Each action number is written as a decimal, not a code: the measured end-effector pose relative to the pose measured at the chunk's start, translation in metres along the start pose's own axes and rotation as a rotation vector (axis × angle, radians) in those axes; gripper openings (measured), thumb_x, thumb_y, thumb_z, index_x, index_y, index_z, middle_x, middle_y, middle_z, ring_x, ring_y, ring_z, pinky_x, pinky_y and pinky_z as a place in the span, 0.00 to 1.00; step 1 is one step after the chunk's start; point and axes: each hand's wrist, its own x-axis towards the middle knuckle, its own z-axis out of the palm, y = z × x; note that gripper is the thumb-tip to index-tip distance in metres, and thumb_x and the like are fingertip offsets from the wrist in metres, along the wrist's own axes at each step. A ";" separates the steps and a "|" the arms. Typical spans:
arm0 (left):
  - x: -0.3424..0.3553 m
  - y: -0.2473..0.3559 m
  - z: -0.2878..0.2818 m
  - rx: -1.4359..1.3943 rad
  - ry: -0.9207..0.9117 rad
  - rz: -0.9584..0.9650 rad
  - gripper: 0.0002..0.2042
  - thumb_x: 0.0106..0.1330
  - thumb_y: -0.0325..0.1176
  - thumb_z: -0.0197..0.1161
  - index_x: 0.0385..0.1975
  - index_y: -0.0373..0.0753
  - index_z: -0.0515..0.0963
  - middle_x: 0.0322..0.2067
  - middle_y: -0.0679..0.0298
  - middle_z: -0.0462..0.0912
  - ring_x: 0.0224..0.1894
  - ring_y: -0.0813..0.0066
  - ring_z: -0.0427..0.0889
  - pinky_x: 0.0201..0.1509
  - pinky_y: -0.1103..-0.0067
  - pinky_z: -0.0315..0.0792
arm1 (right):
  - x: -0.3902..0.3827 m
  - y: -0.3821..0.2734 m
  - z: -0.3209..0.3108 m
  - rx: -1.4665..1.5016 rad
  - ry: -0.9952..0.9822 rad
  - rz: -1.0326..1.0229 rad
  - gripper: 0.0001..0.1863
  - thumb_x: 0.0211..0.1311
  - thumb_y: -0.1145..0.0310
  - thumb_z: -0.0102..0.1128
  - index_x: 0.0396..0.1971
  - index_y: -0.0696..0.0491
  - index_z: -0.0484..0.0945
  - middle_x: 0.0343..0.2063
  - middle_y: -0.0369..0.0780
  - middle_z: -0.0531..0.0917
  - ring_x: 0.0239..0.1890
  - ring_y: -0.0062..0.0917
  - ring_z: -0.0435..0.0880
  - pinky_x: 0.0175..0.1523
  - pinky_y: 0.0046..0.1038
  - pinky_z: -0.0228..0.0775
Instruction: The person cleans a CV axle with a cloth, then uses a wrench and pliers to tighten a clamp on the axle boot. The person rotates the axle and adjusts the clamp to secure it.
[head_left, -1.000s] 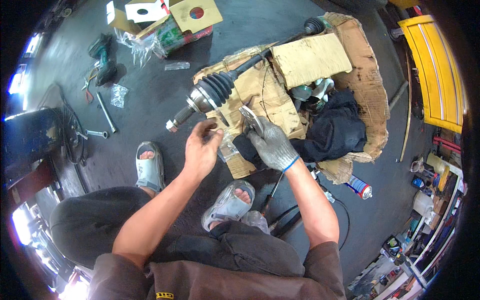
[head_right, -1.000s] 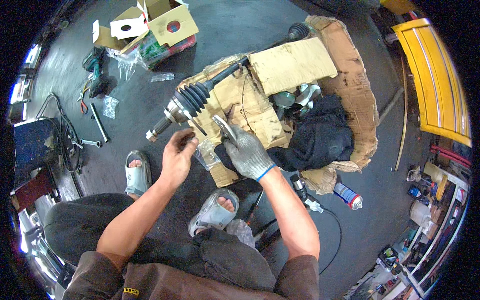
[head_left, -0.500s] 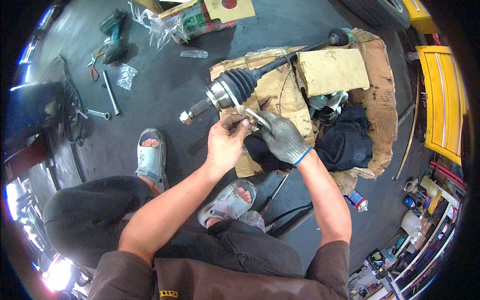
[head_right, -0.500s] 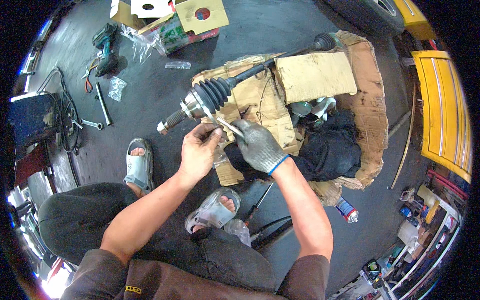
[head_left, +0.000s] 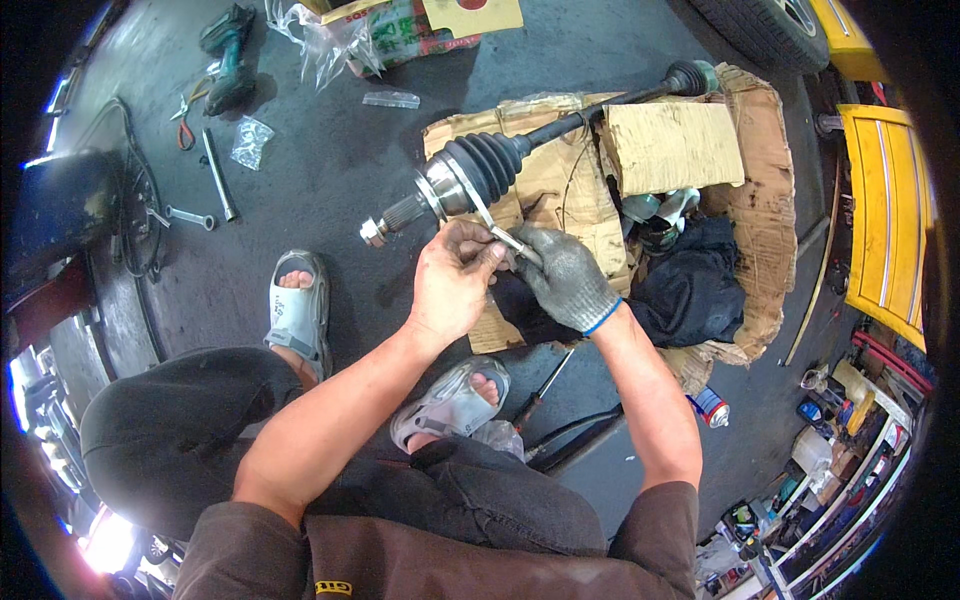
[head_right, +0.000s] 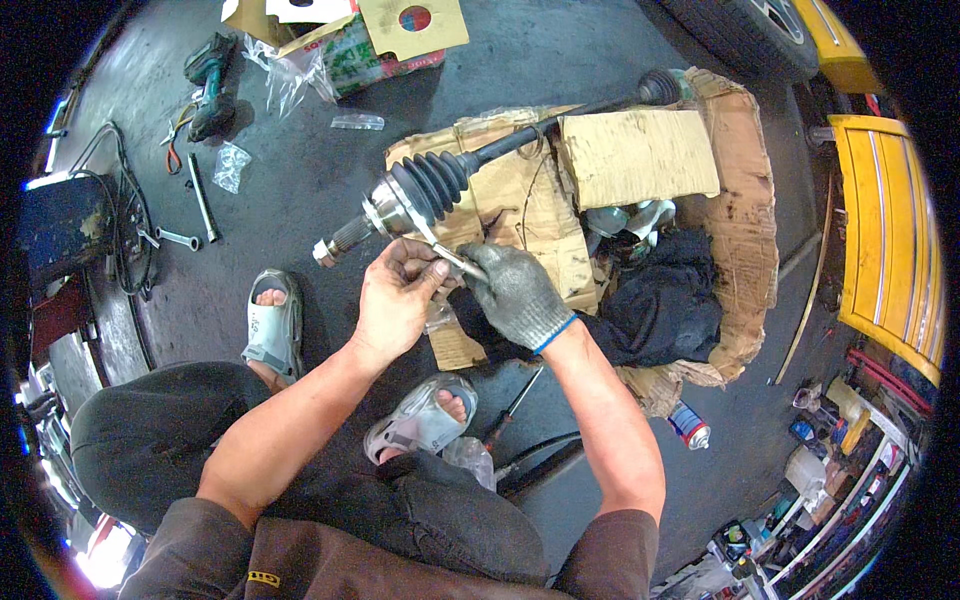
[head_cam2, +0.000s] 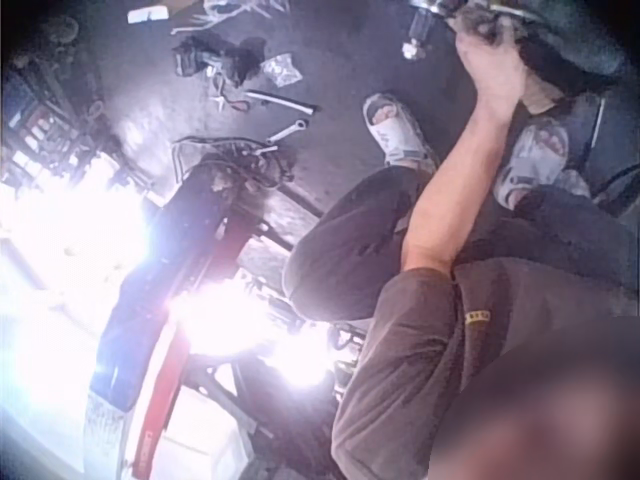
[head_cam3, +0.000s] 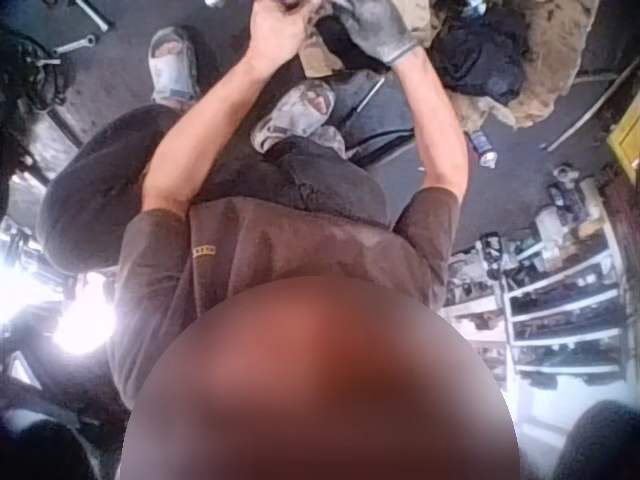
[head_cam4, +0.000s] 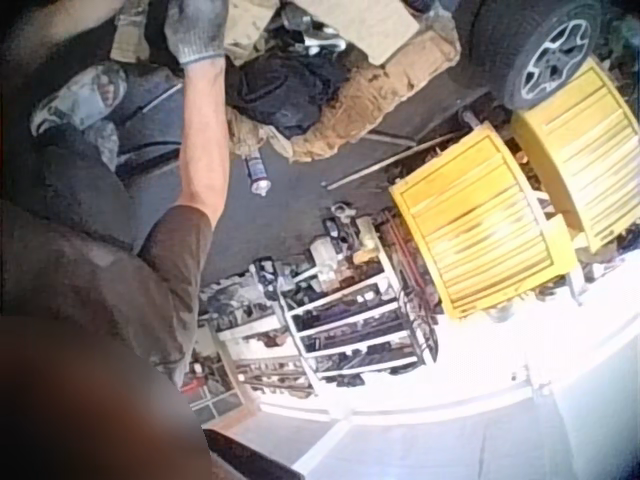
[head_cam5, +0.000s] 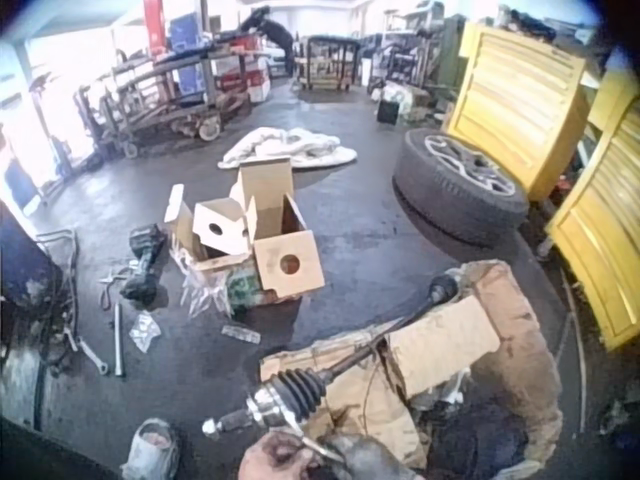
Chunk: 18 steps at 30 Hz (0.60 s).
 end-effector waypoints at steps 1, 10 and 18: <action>0.001 -0.001 -0.001 0.007 -0.001 0.002 0.05 0.74 0.21 0.65 0.42 0.31 0.75 0.35 0.59 0.87 0.37 0.75 0.88 0.43 0.78 0.83 | 0.000 -0.001 0.000 -0.009 0.002 -0.004 0.15 0.61 0.73 0.64 0.48 0.56 0.82 0.37 0.54 0.85 0.42 0.54 0.85 0.47 0.49 0.77; -0.002 -0.001 0.000 0.015 0.004 -0.004 0.05 0.74 0.22 0.65 0.44 0.30 0.76 0.36 0.59 0.87 0.39 0.74 0.88 0.45 0.78 0.82 | -0.005 -0.003 0.007 -0.064 0.074 0.046 0.11 0.66 0.66 0.64 0.46 0.53 0.83 0.33 0.52 0.86 0.36 0.53 0.87 0.41 0.50 0.78; -0.021 -0.002 -0.005 0.109 0.072 0.003 0.19 0.74 0.35 0.70 0.55 0.27 0.75 0.41 0.58 0.85 0.47 0.77 0.83 0.51 0.78 0.78 | -0.009 -0.006 0.010 -0.035 -0.010 0.135 0.13 0.68 0.63 0.64 0.46 0.54 0.81 0.35 0.53 0.86 0.39 0.53 0.86 0.43 0.51 0.78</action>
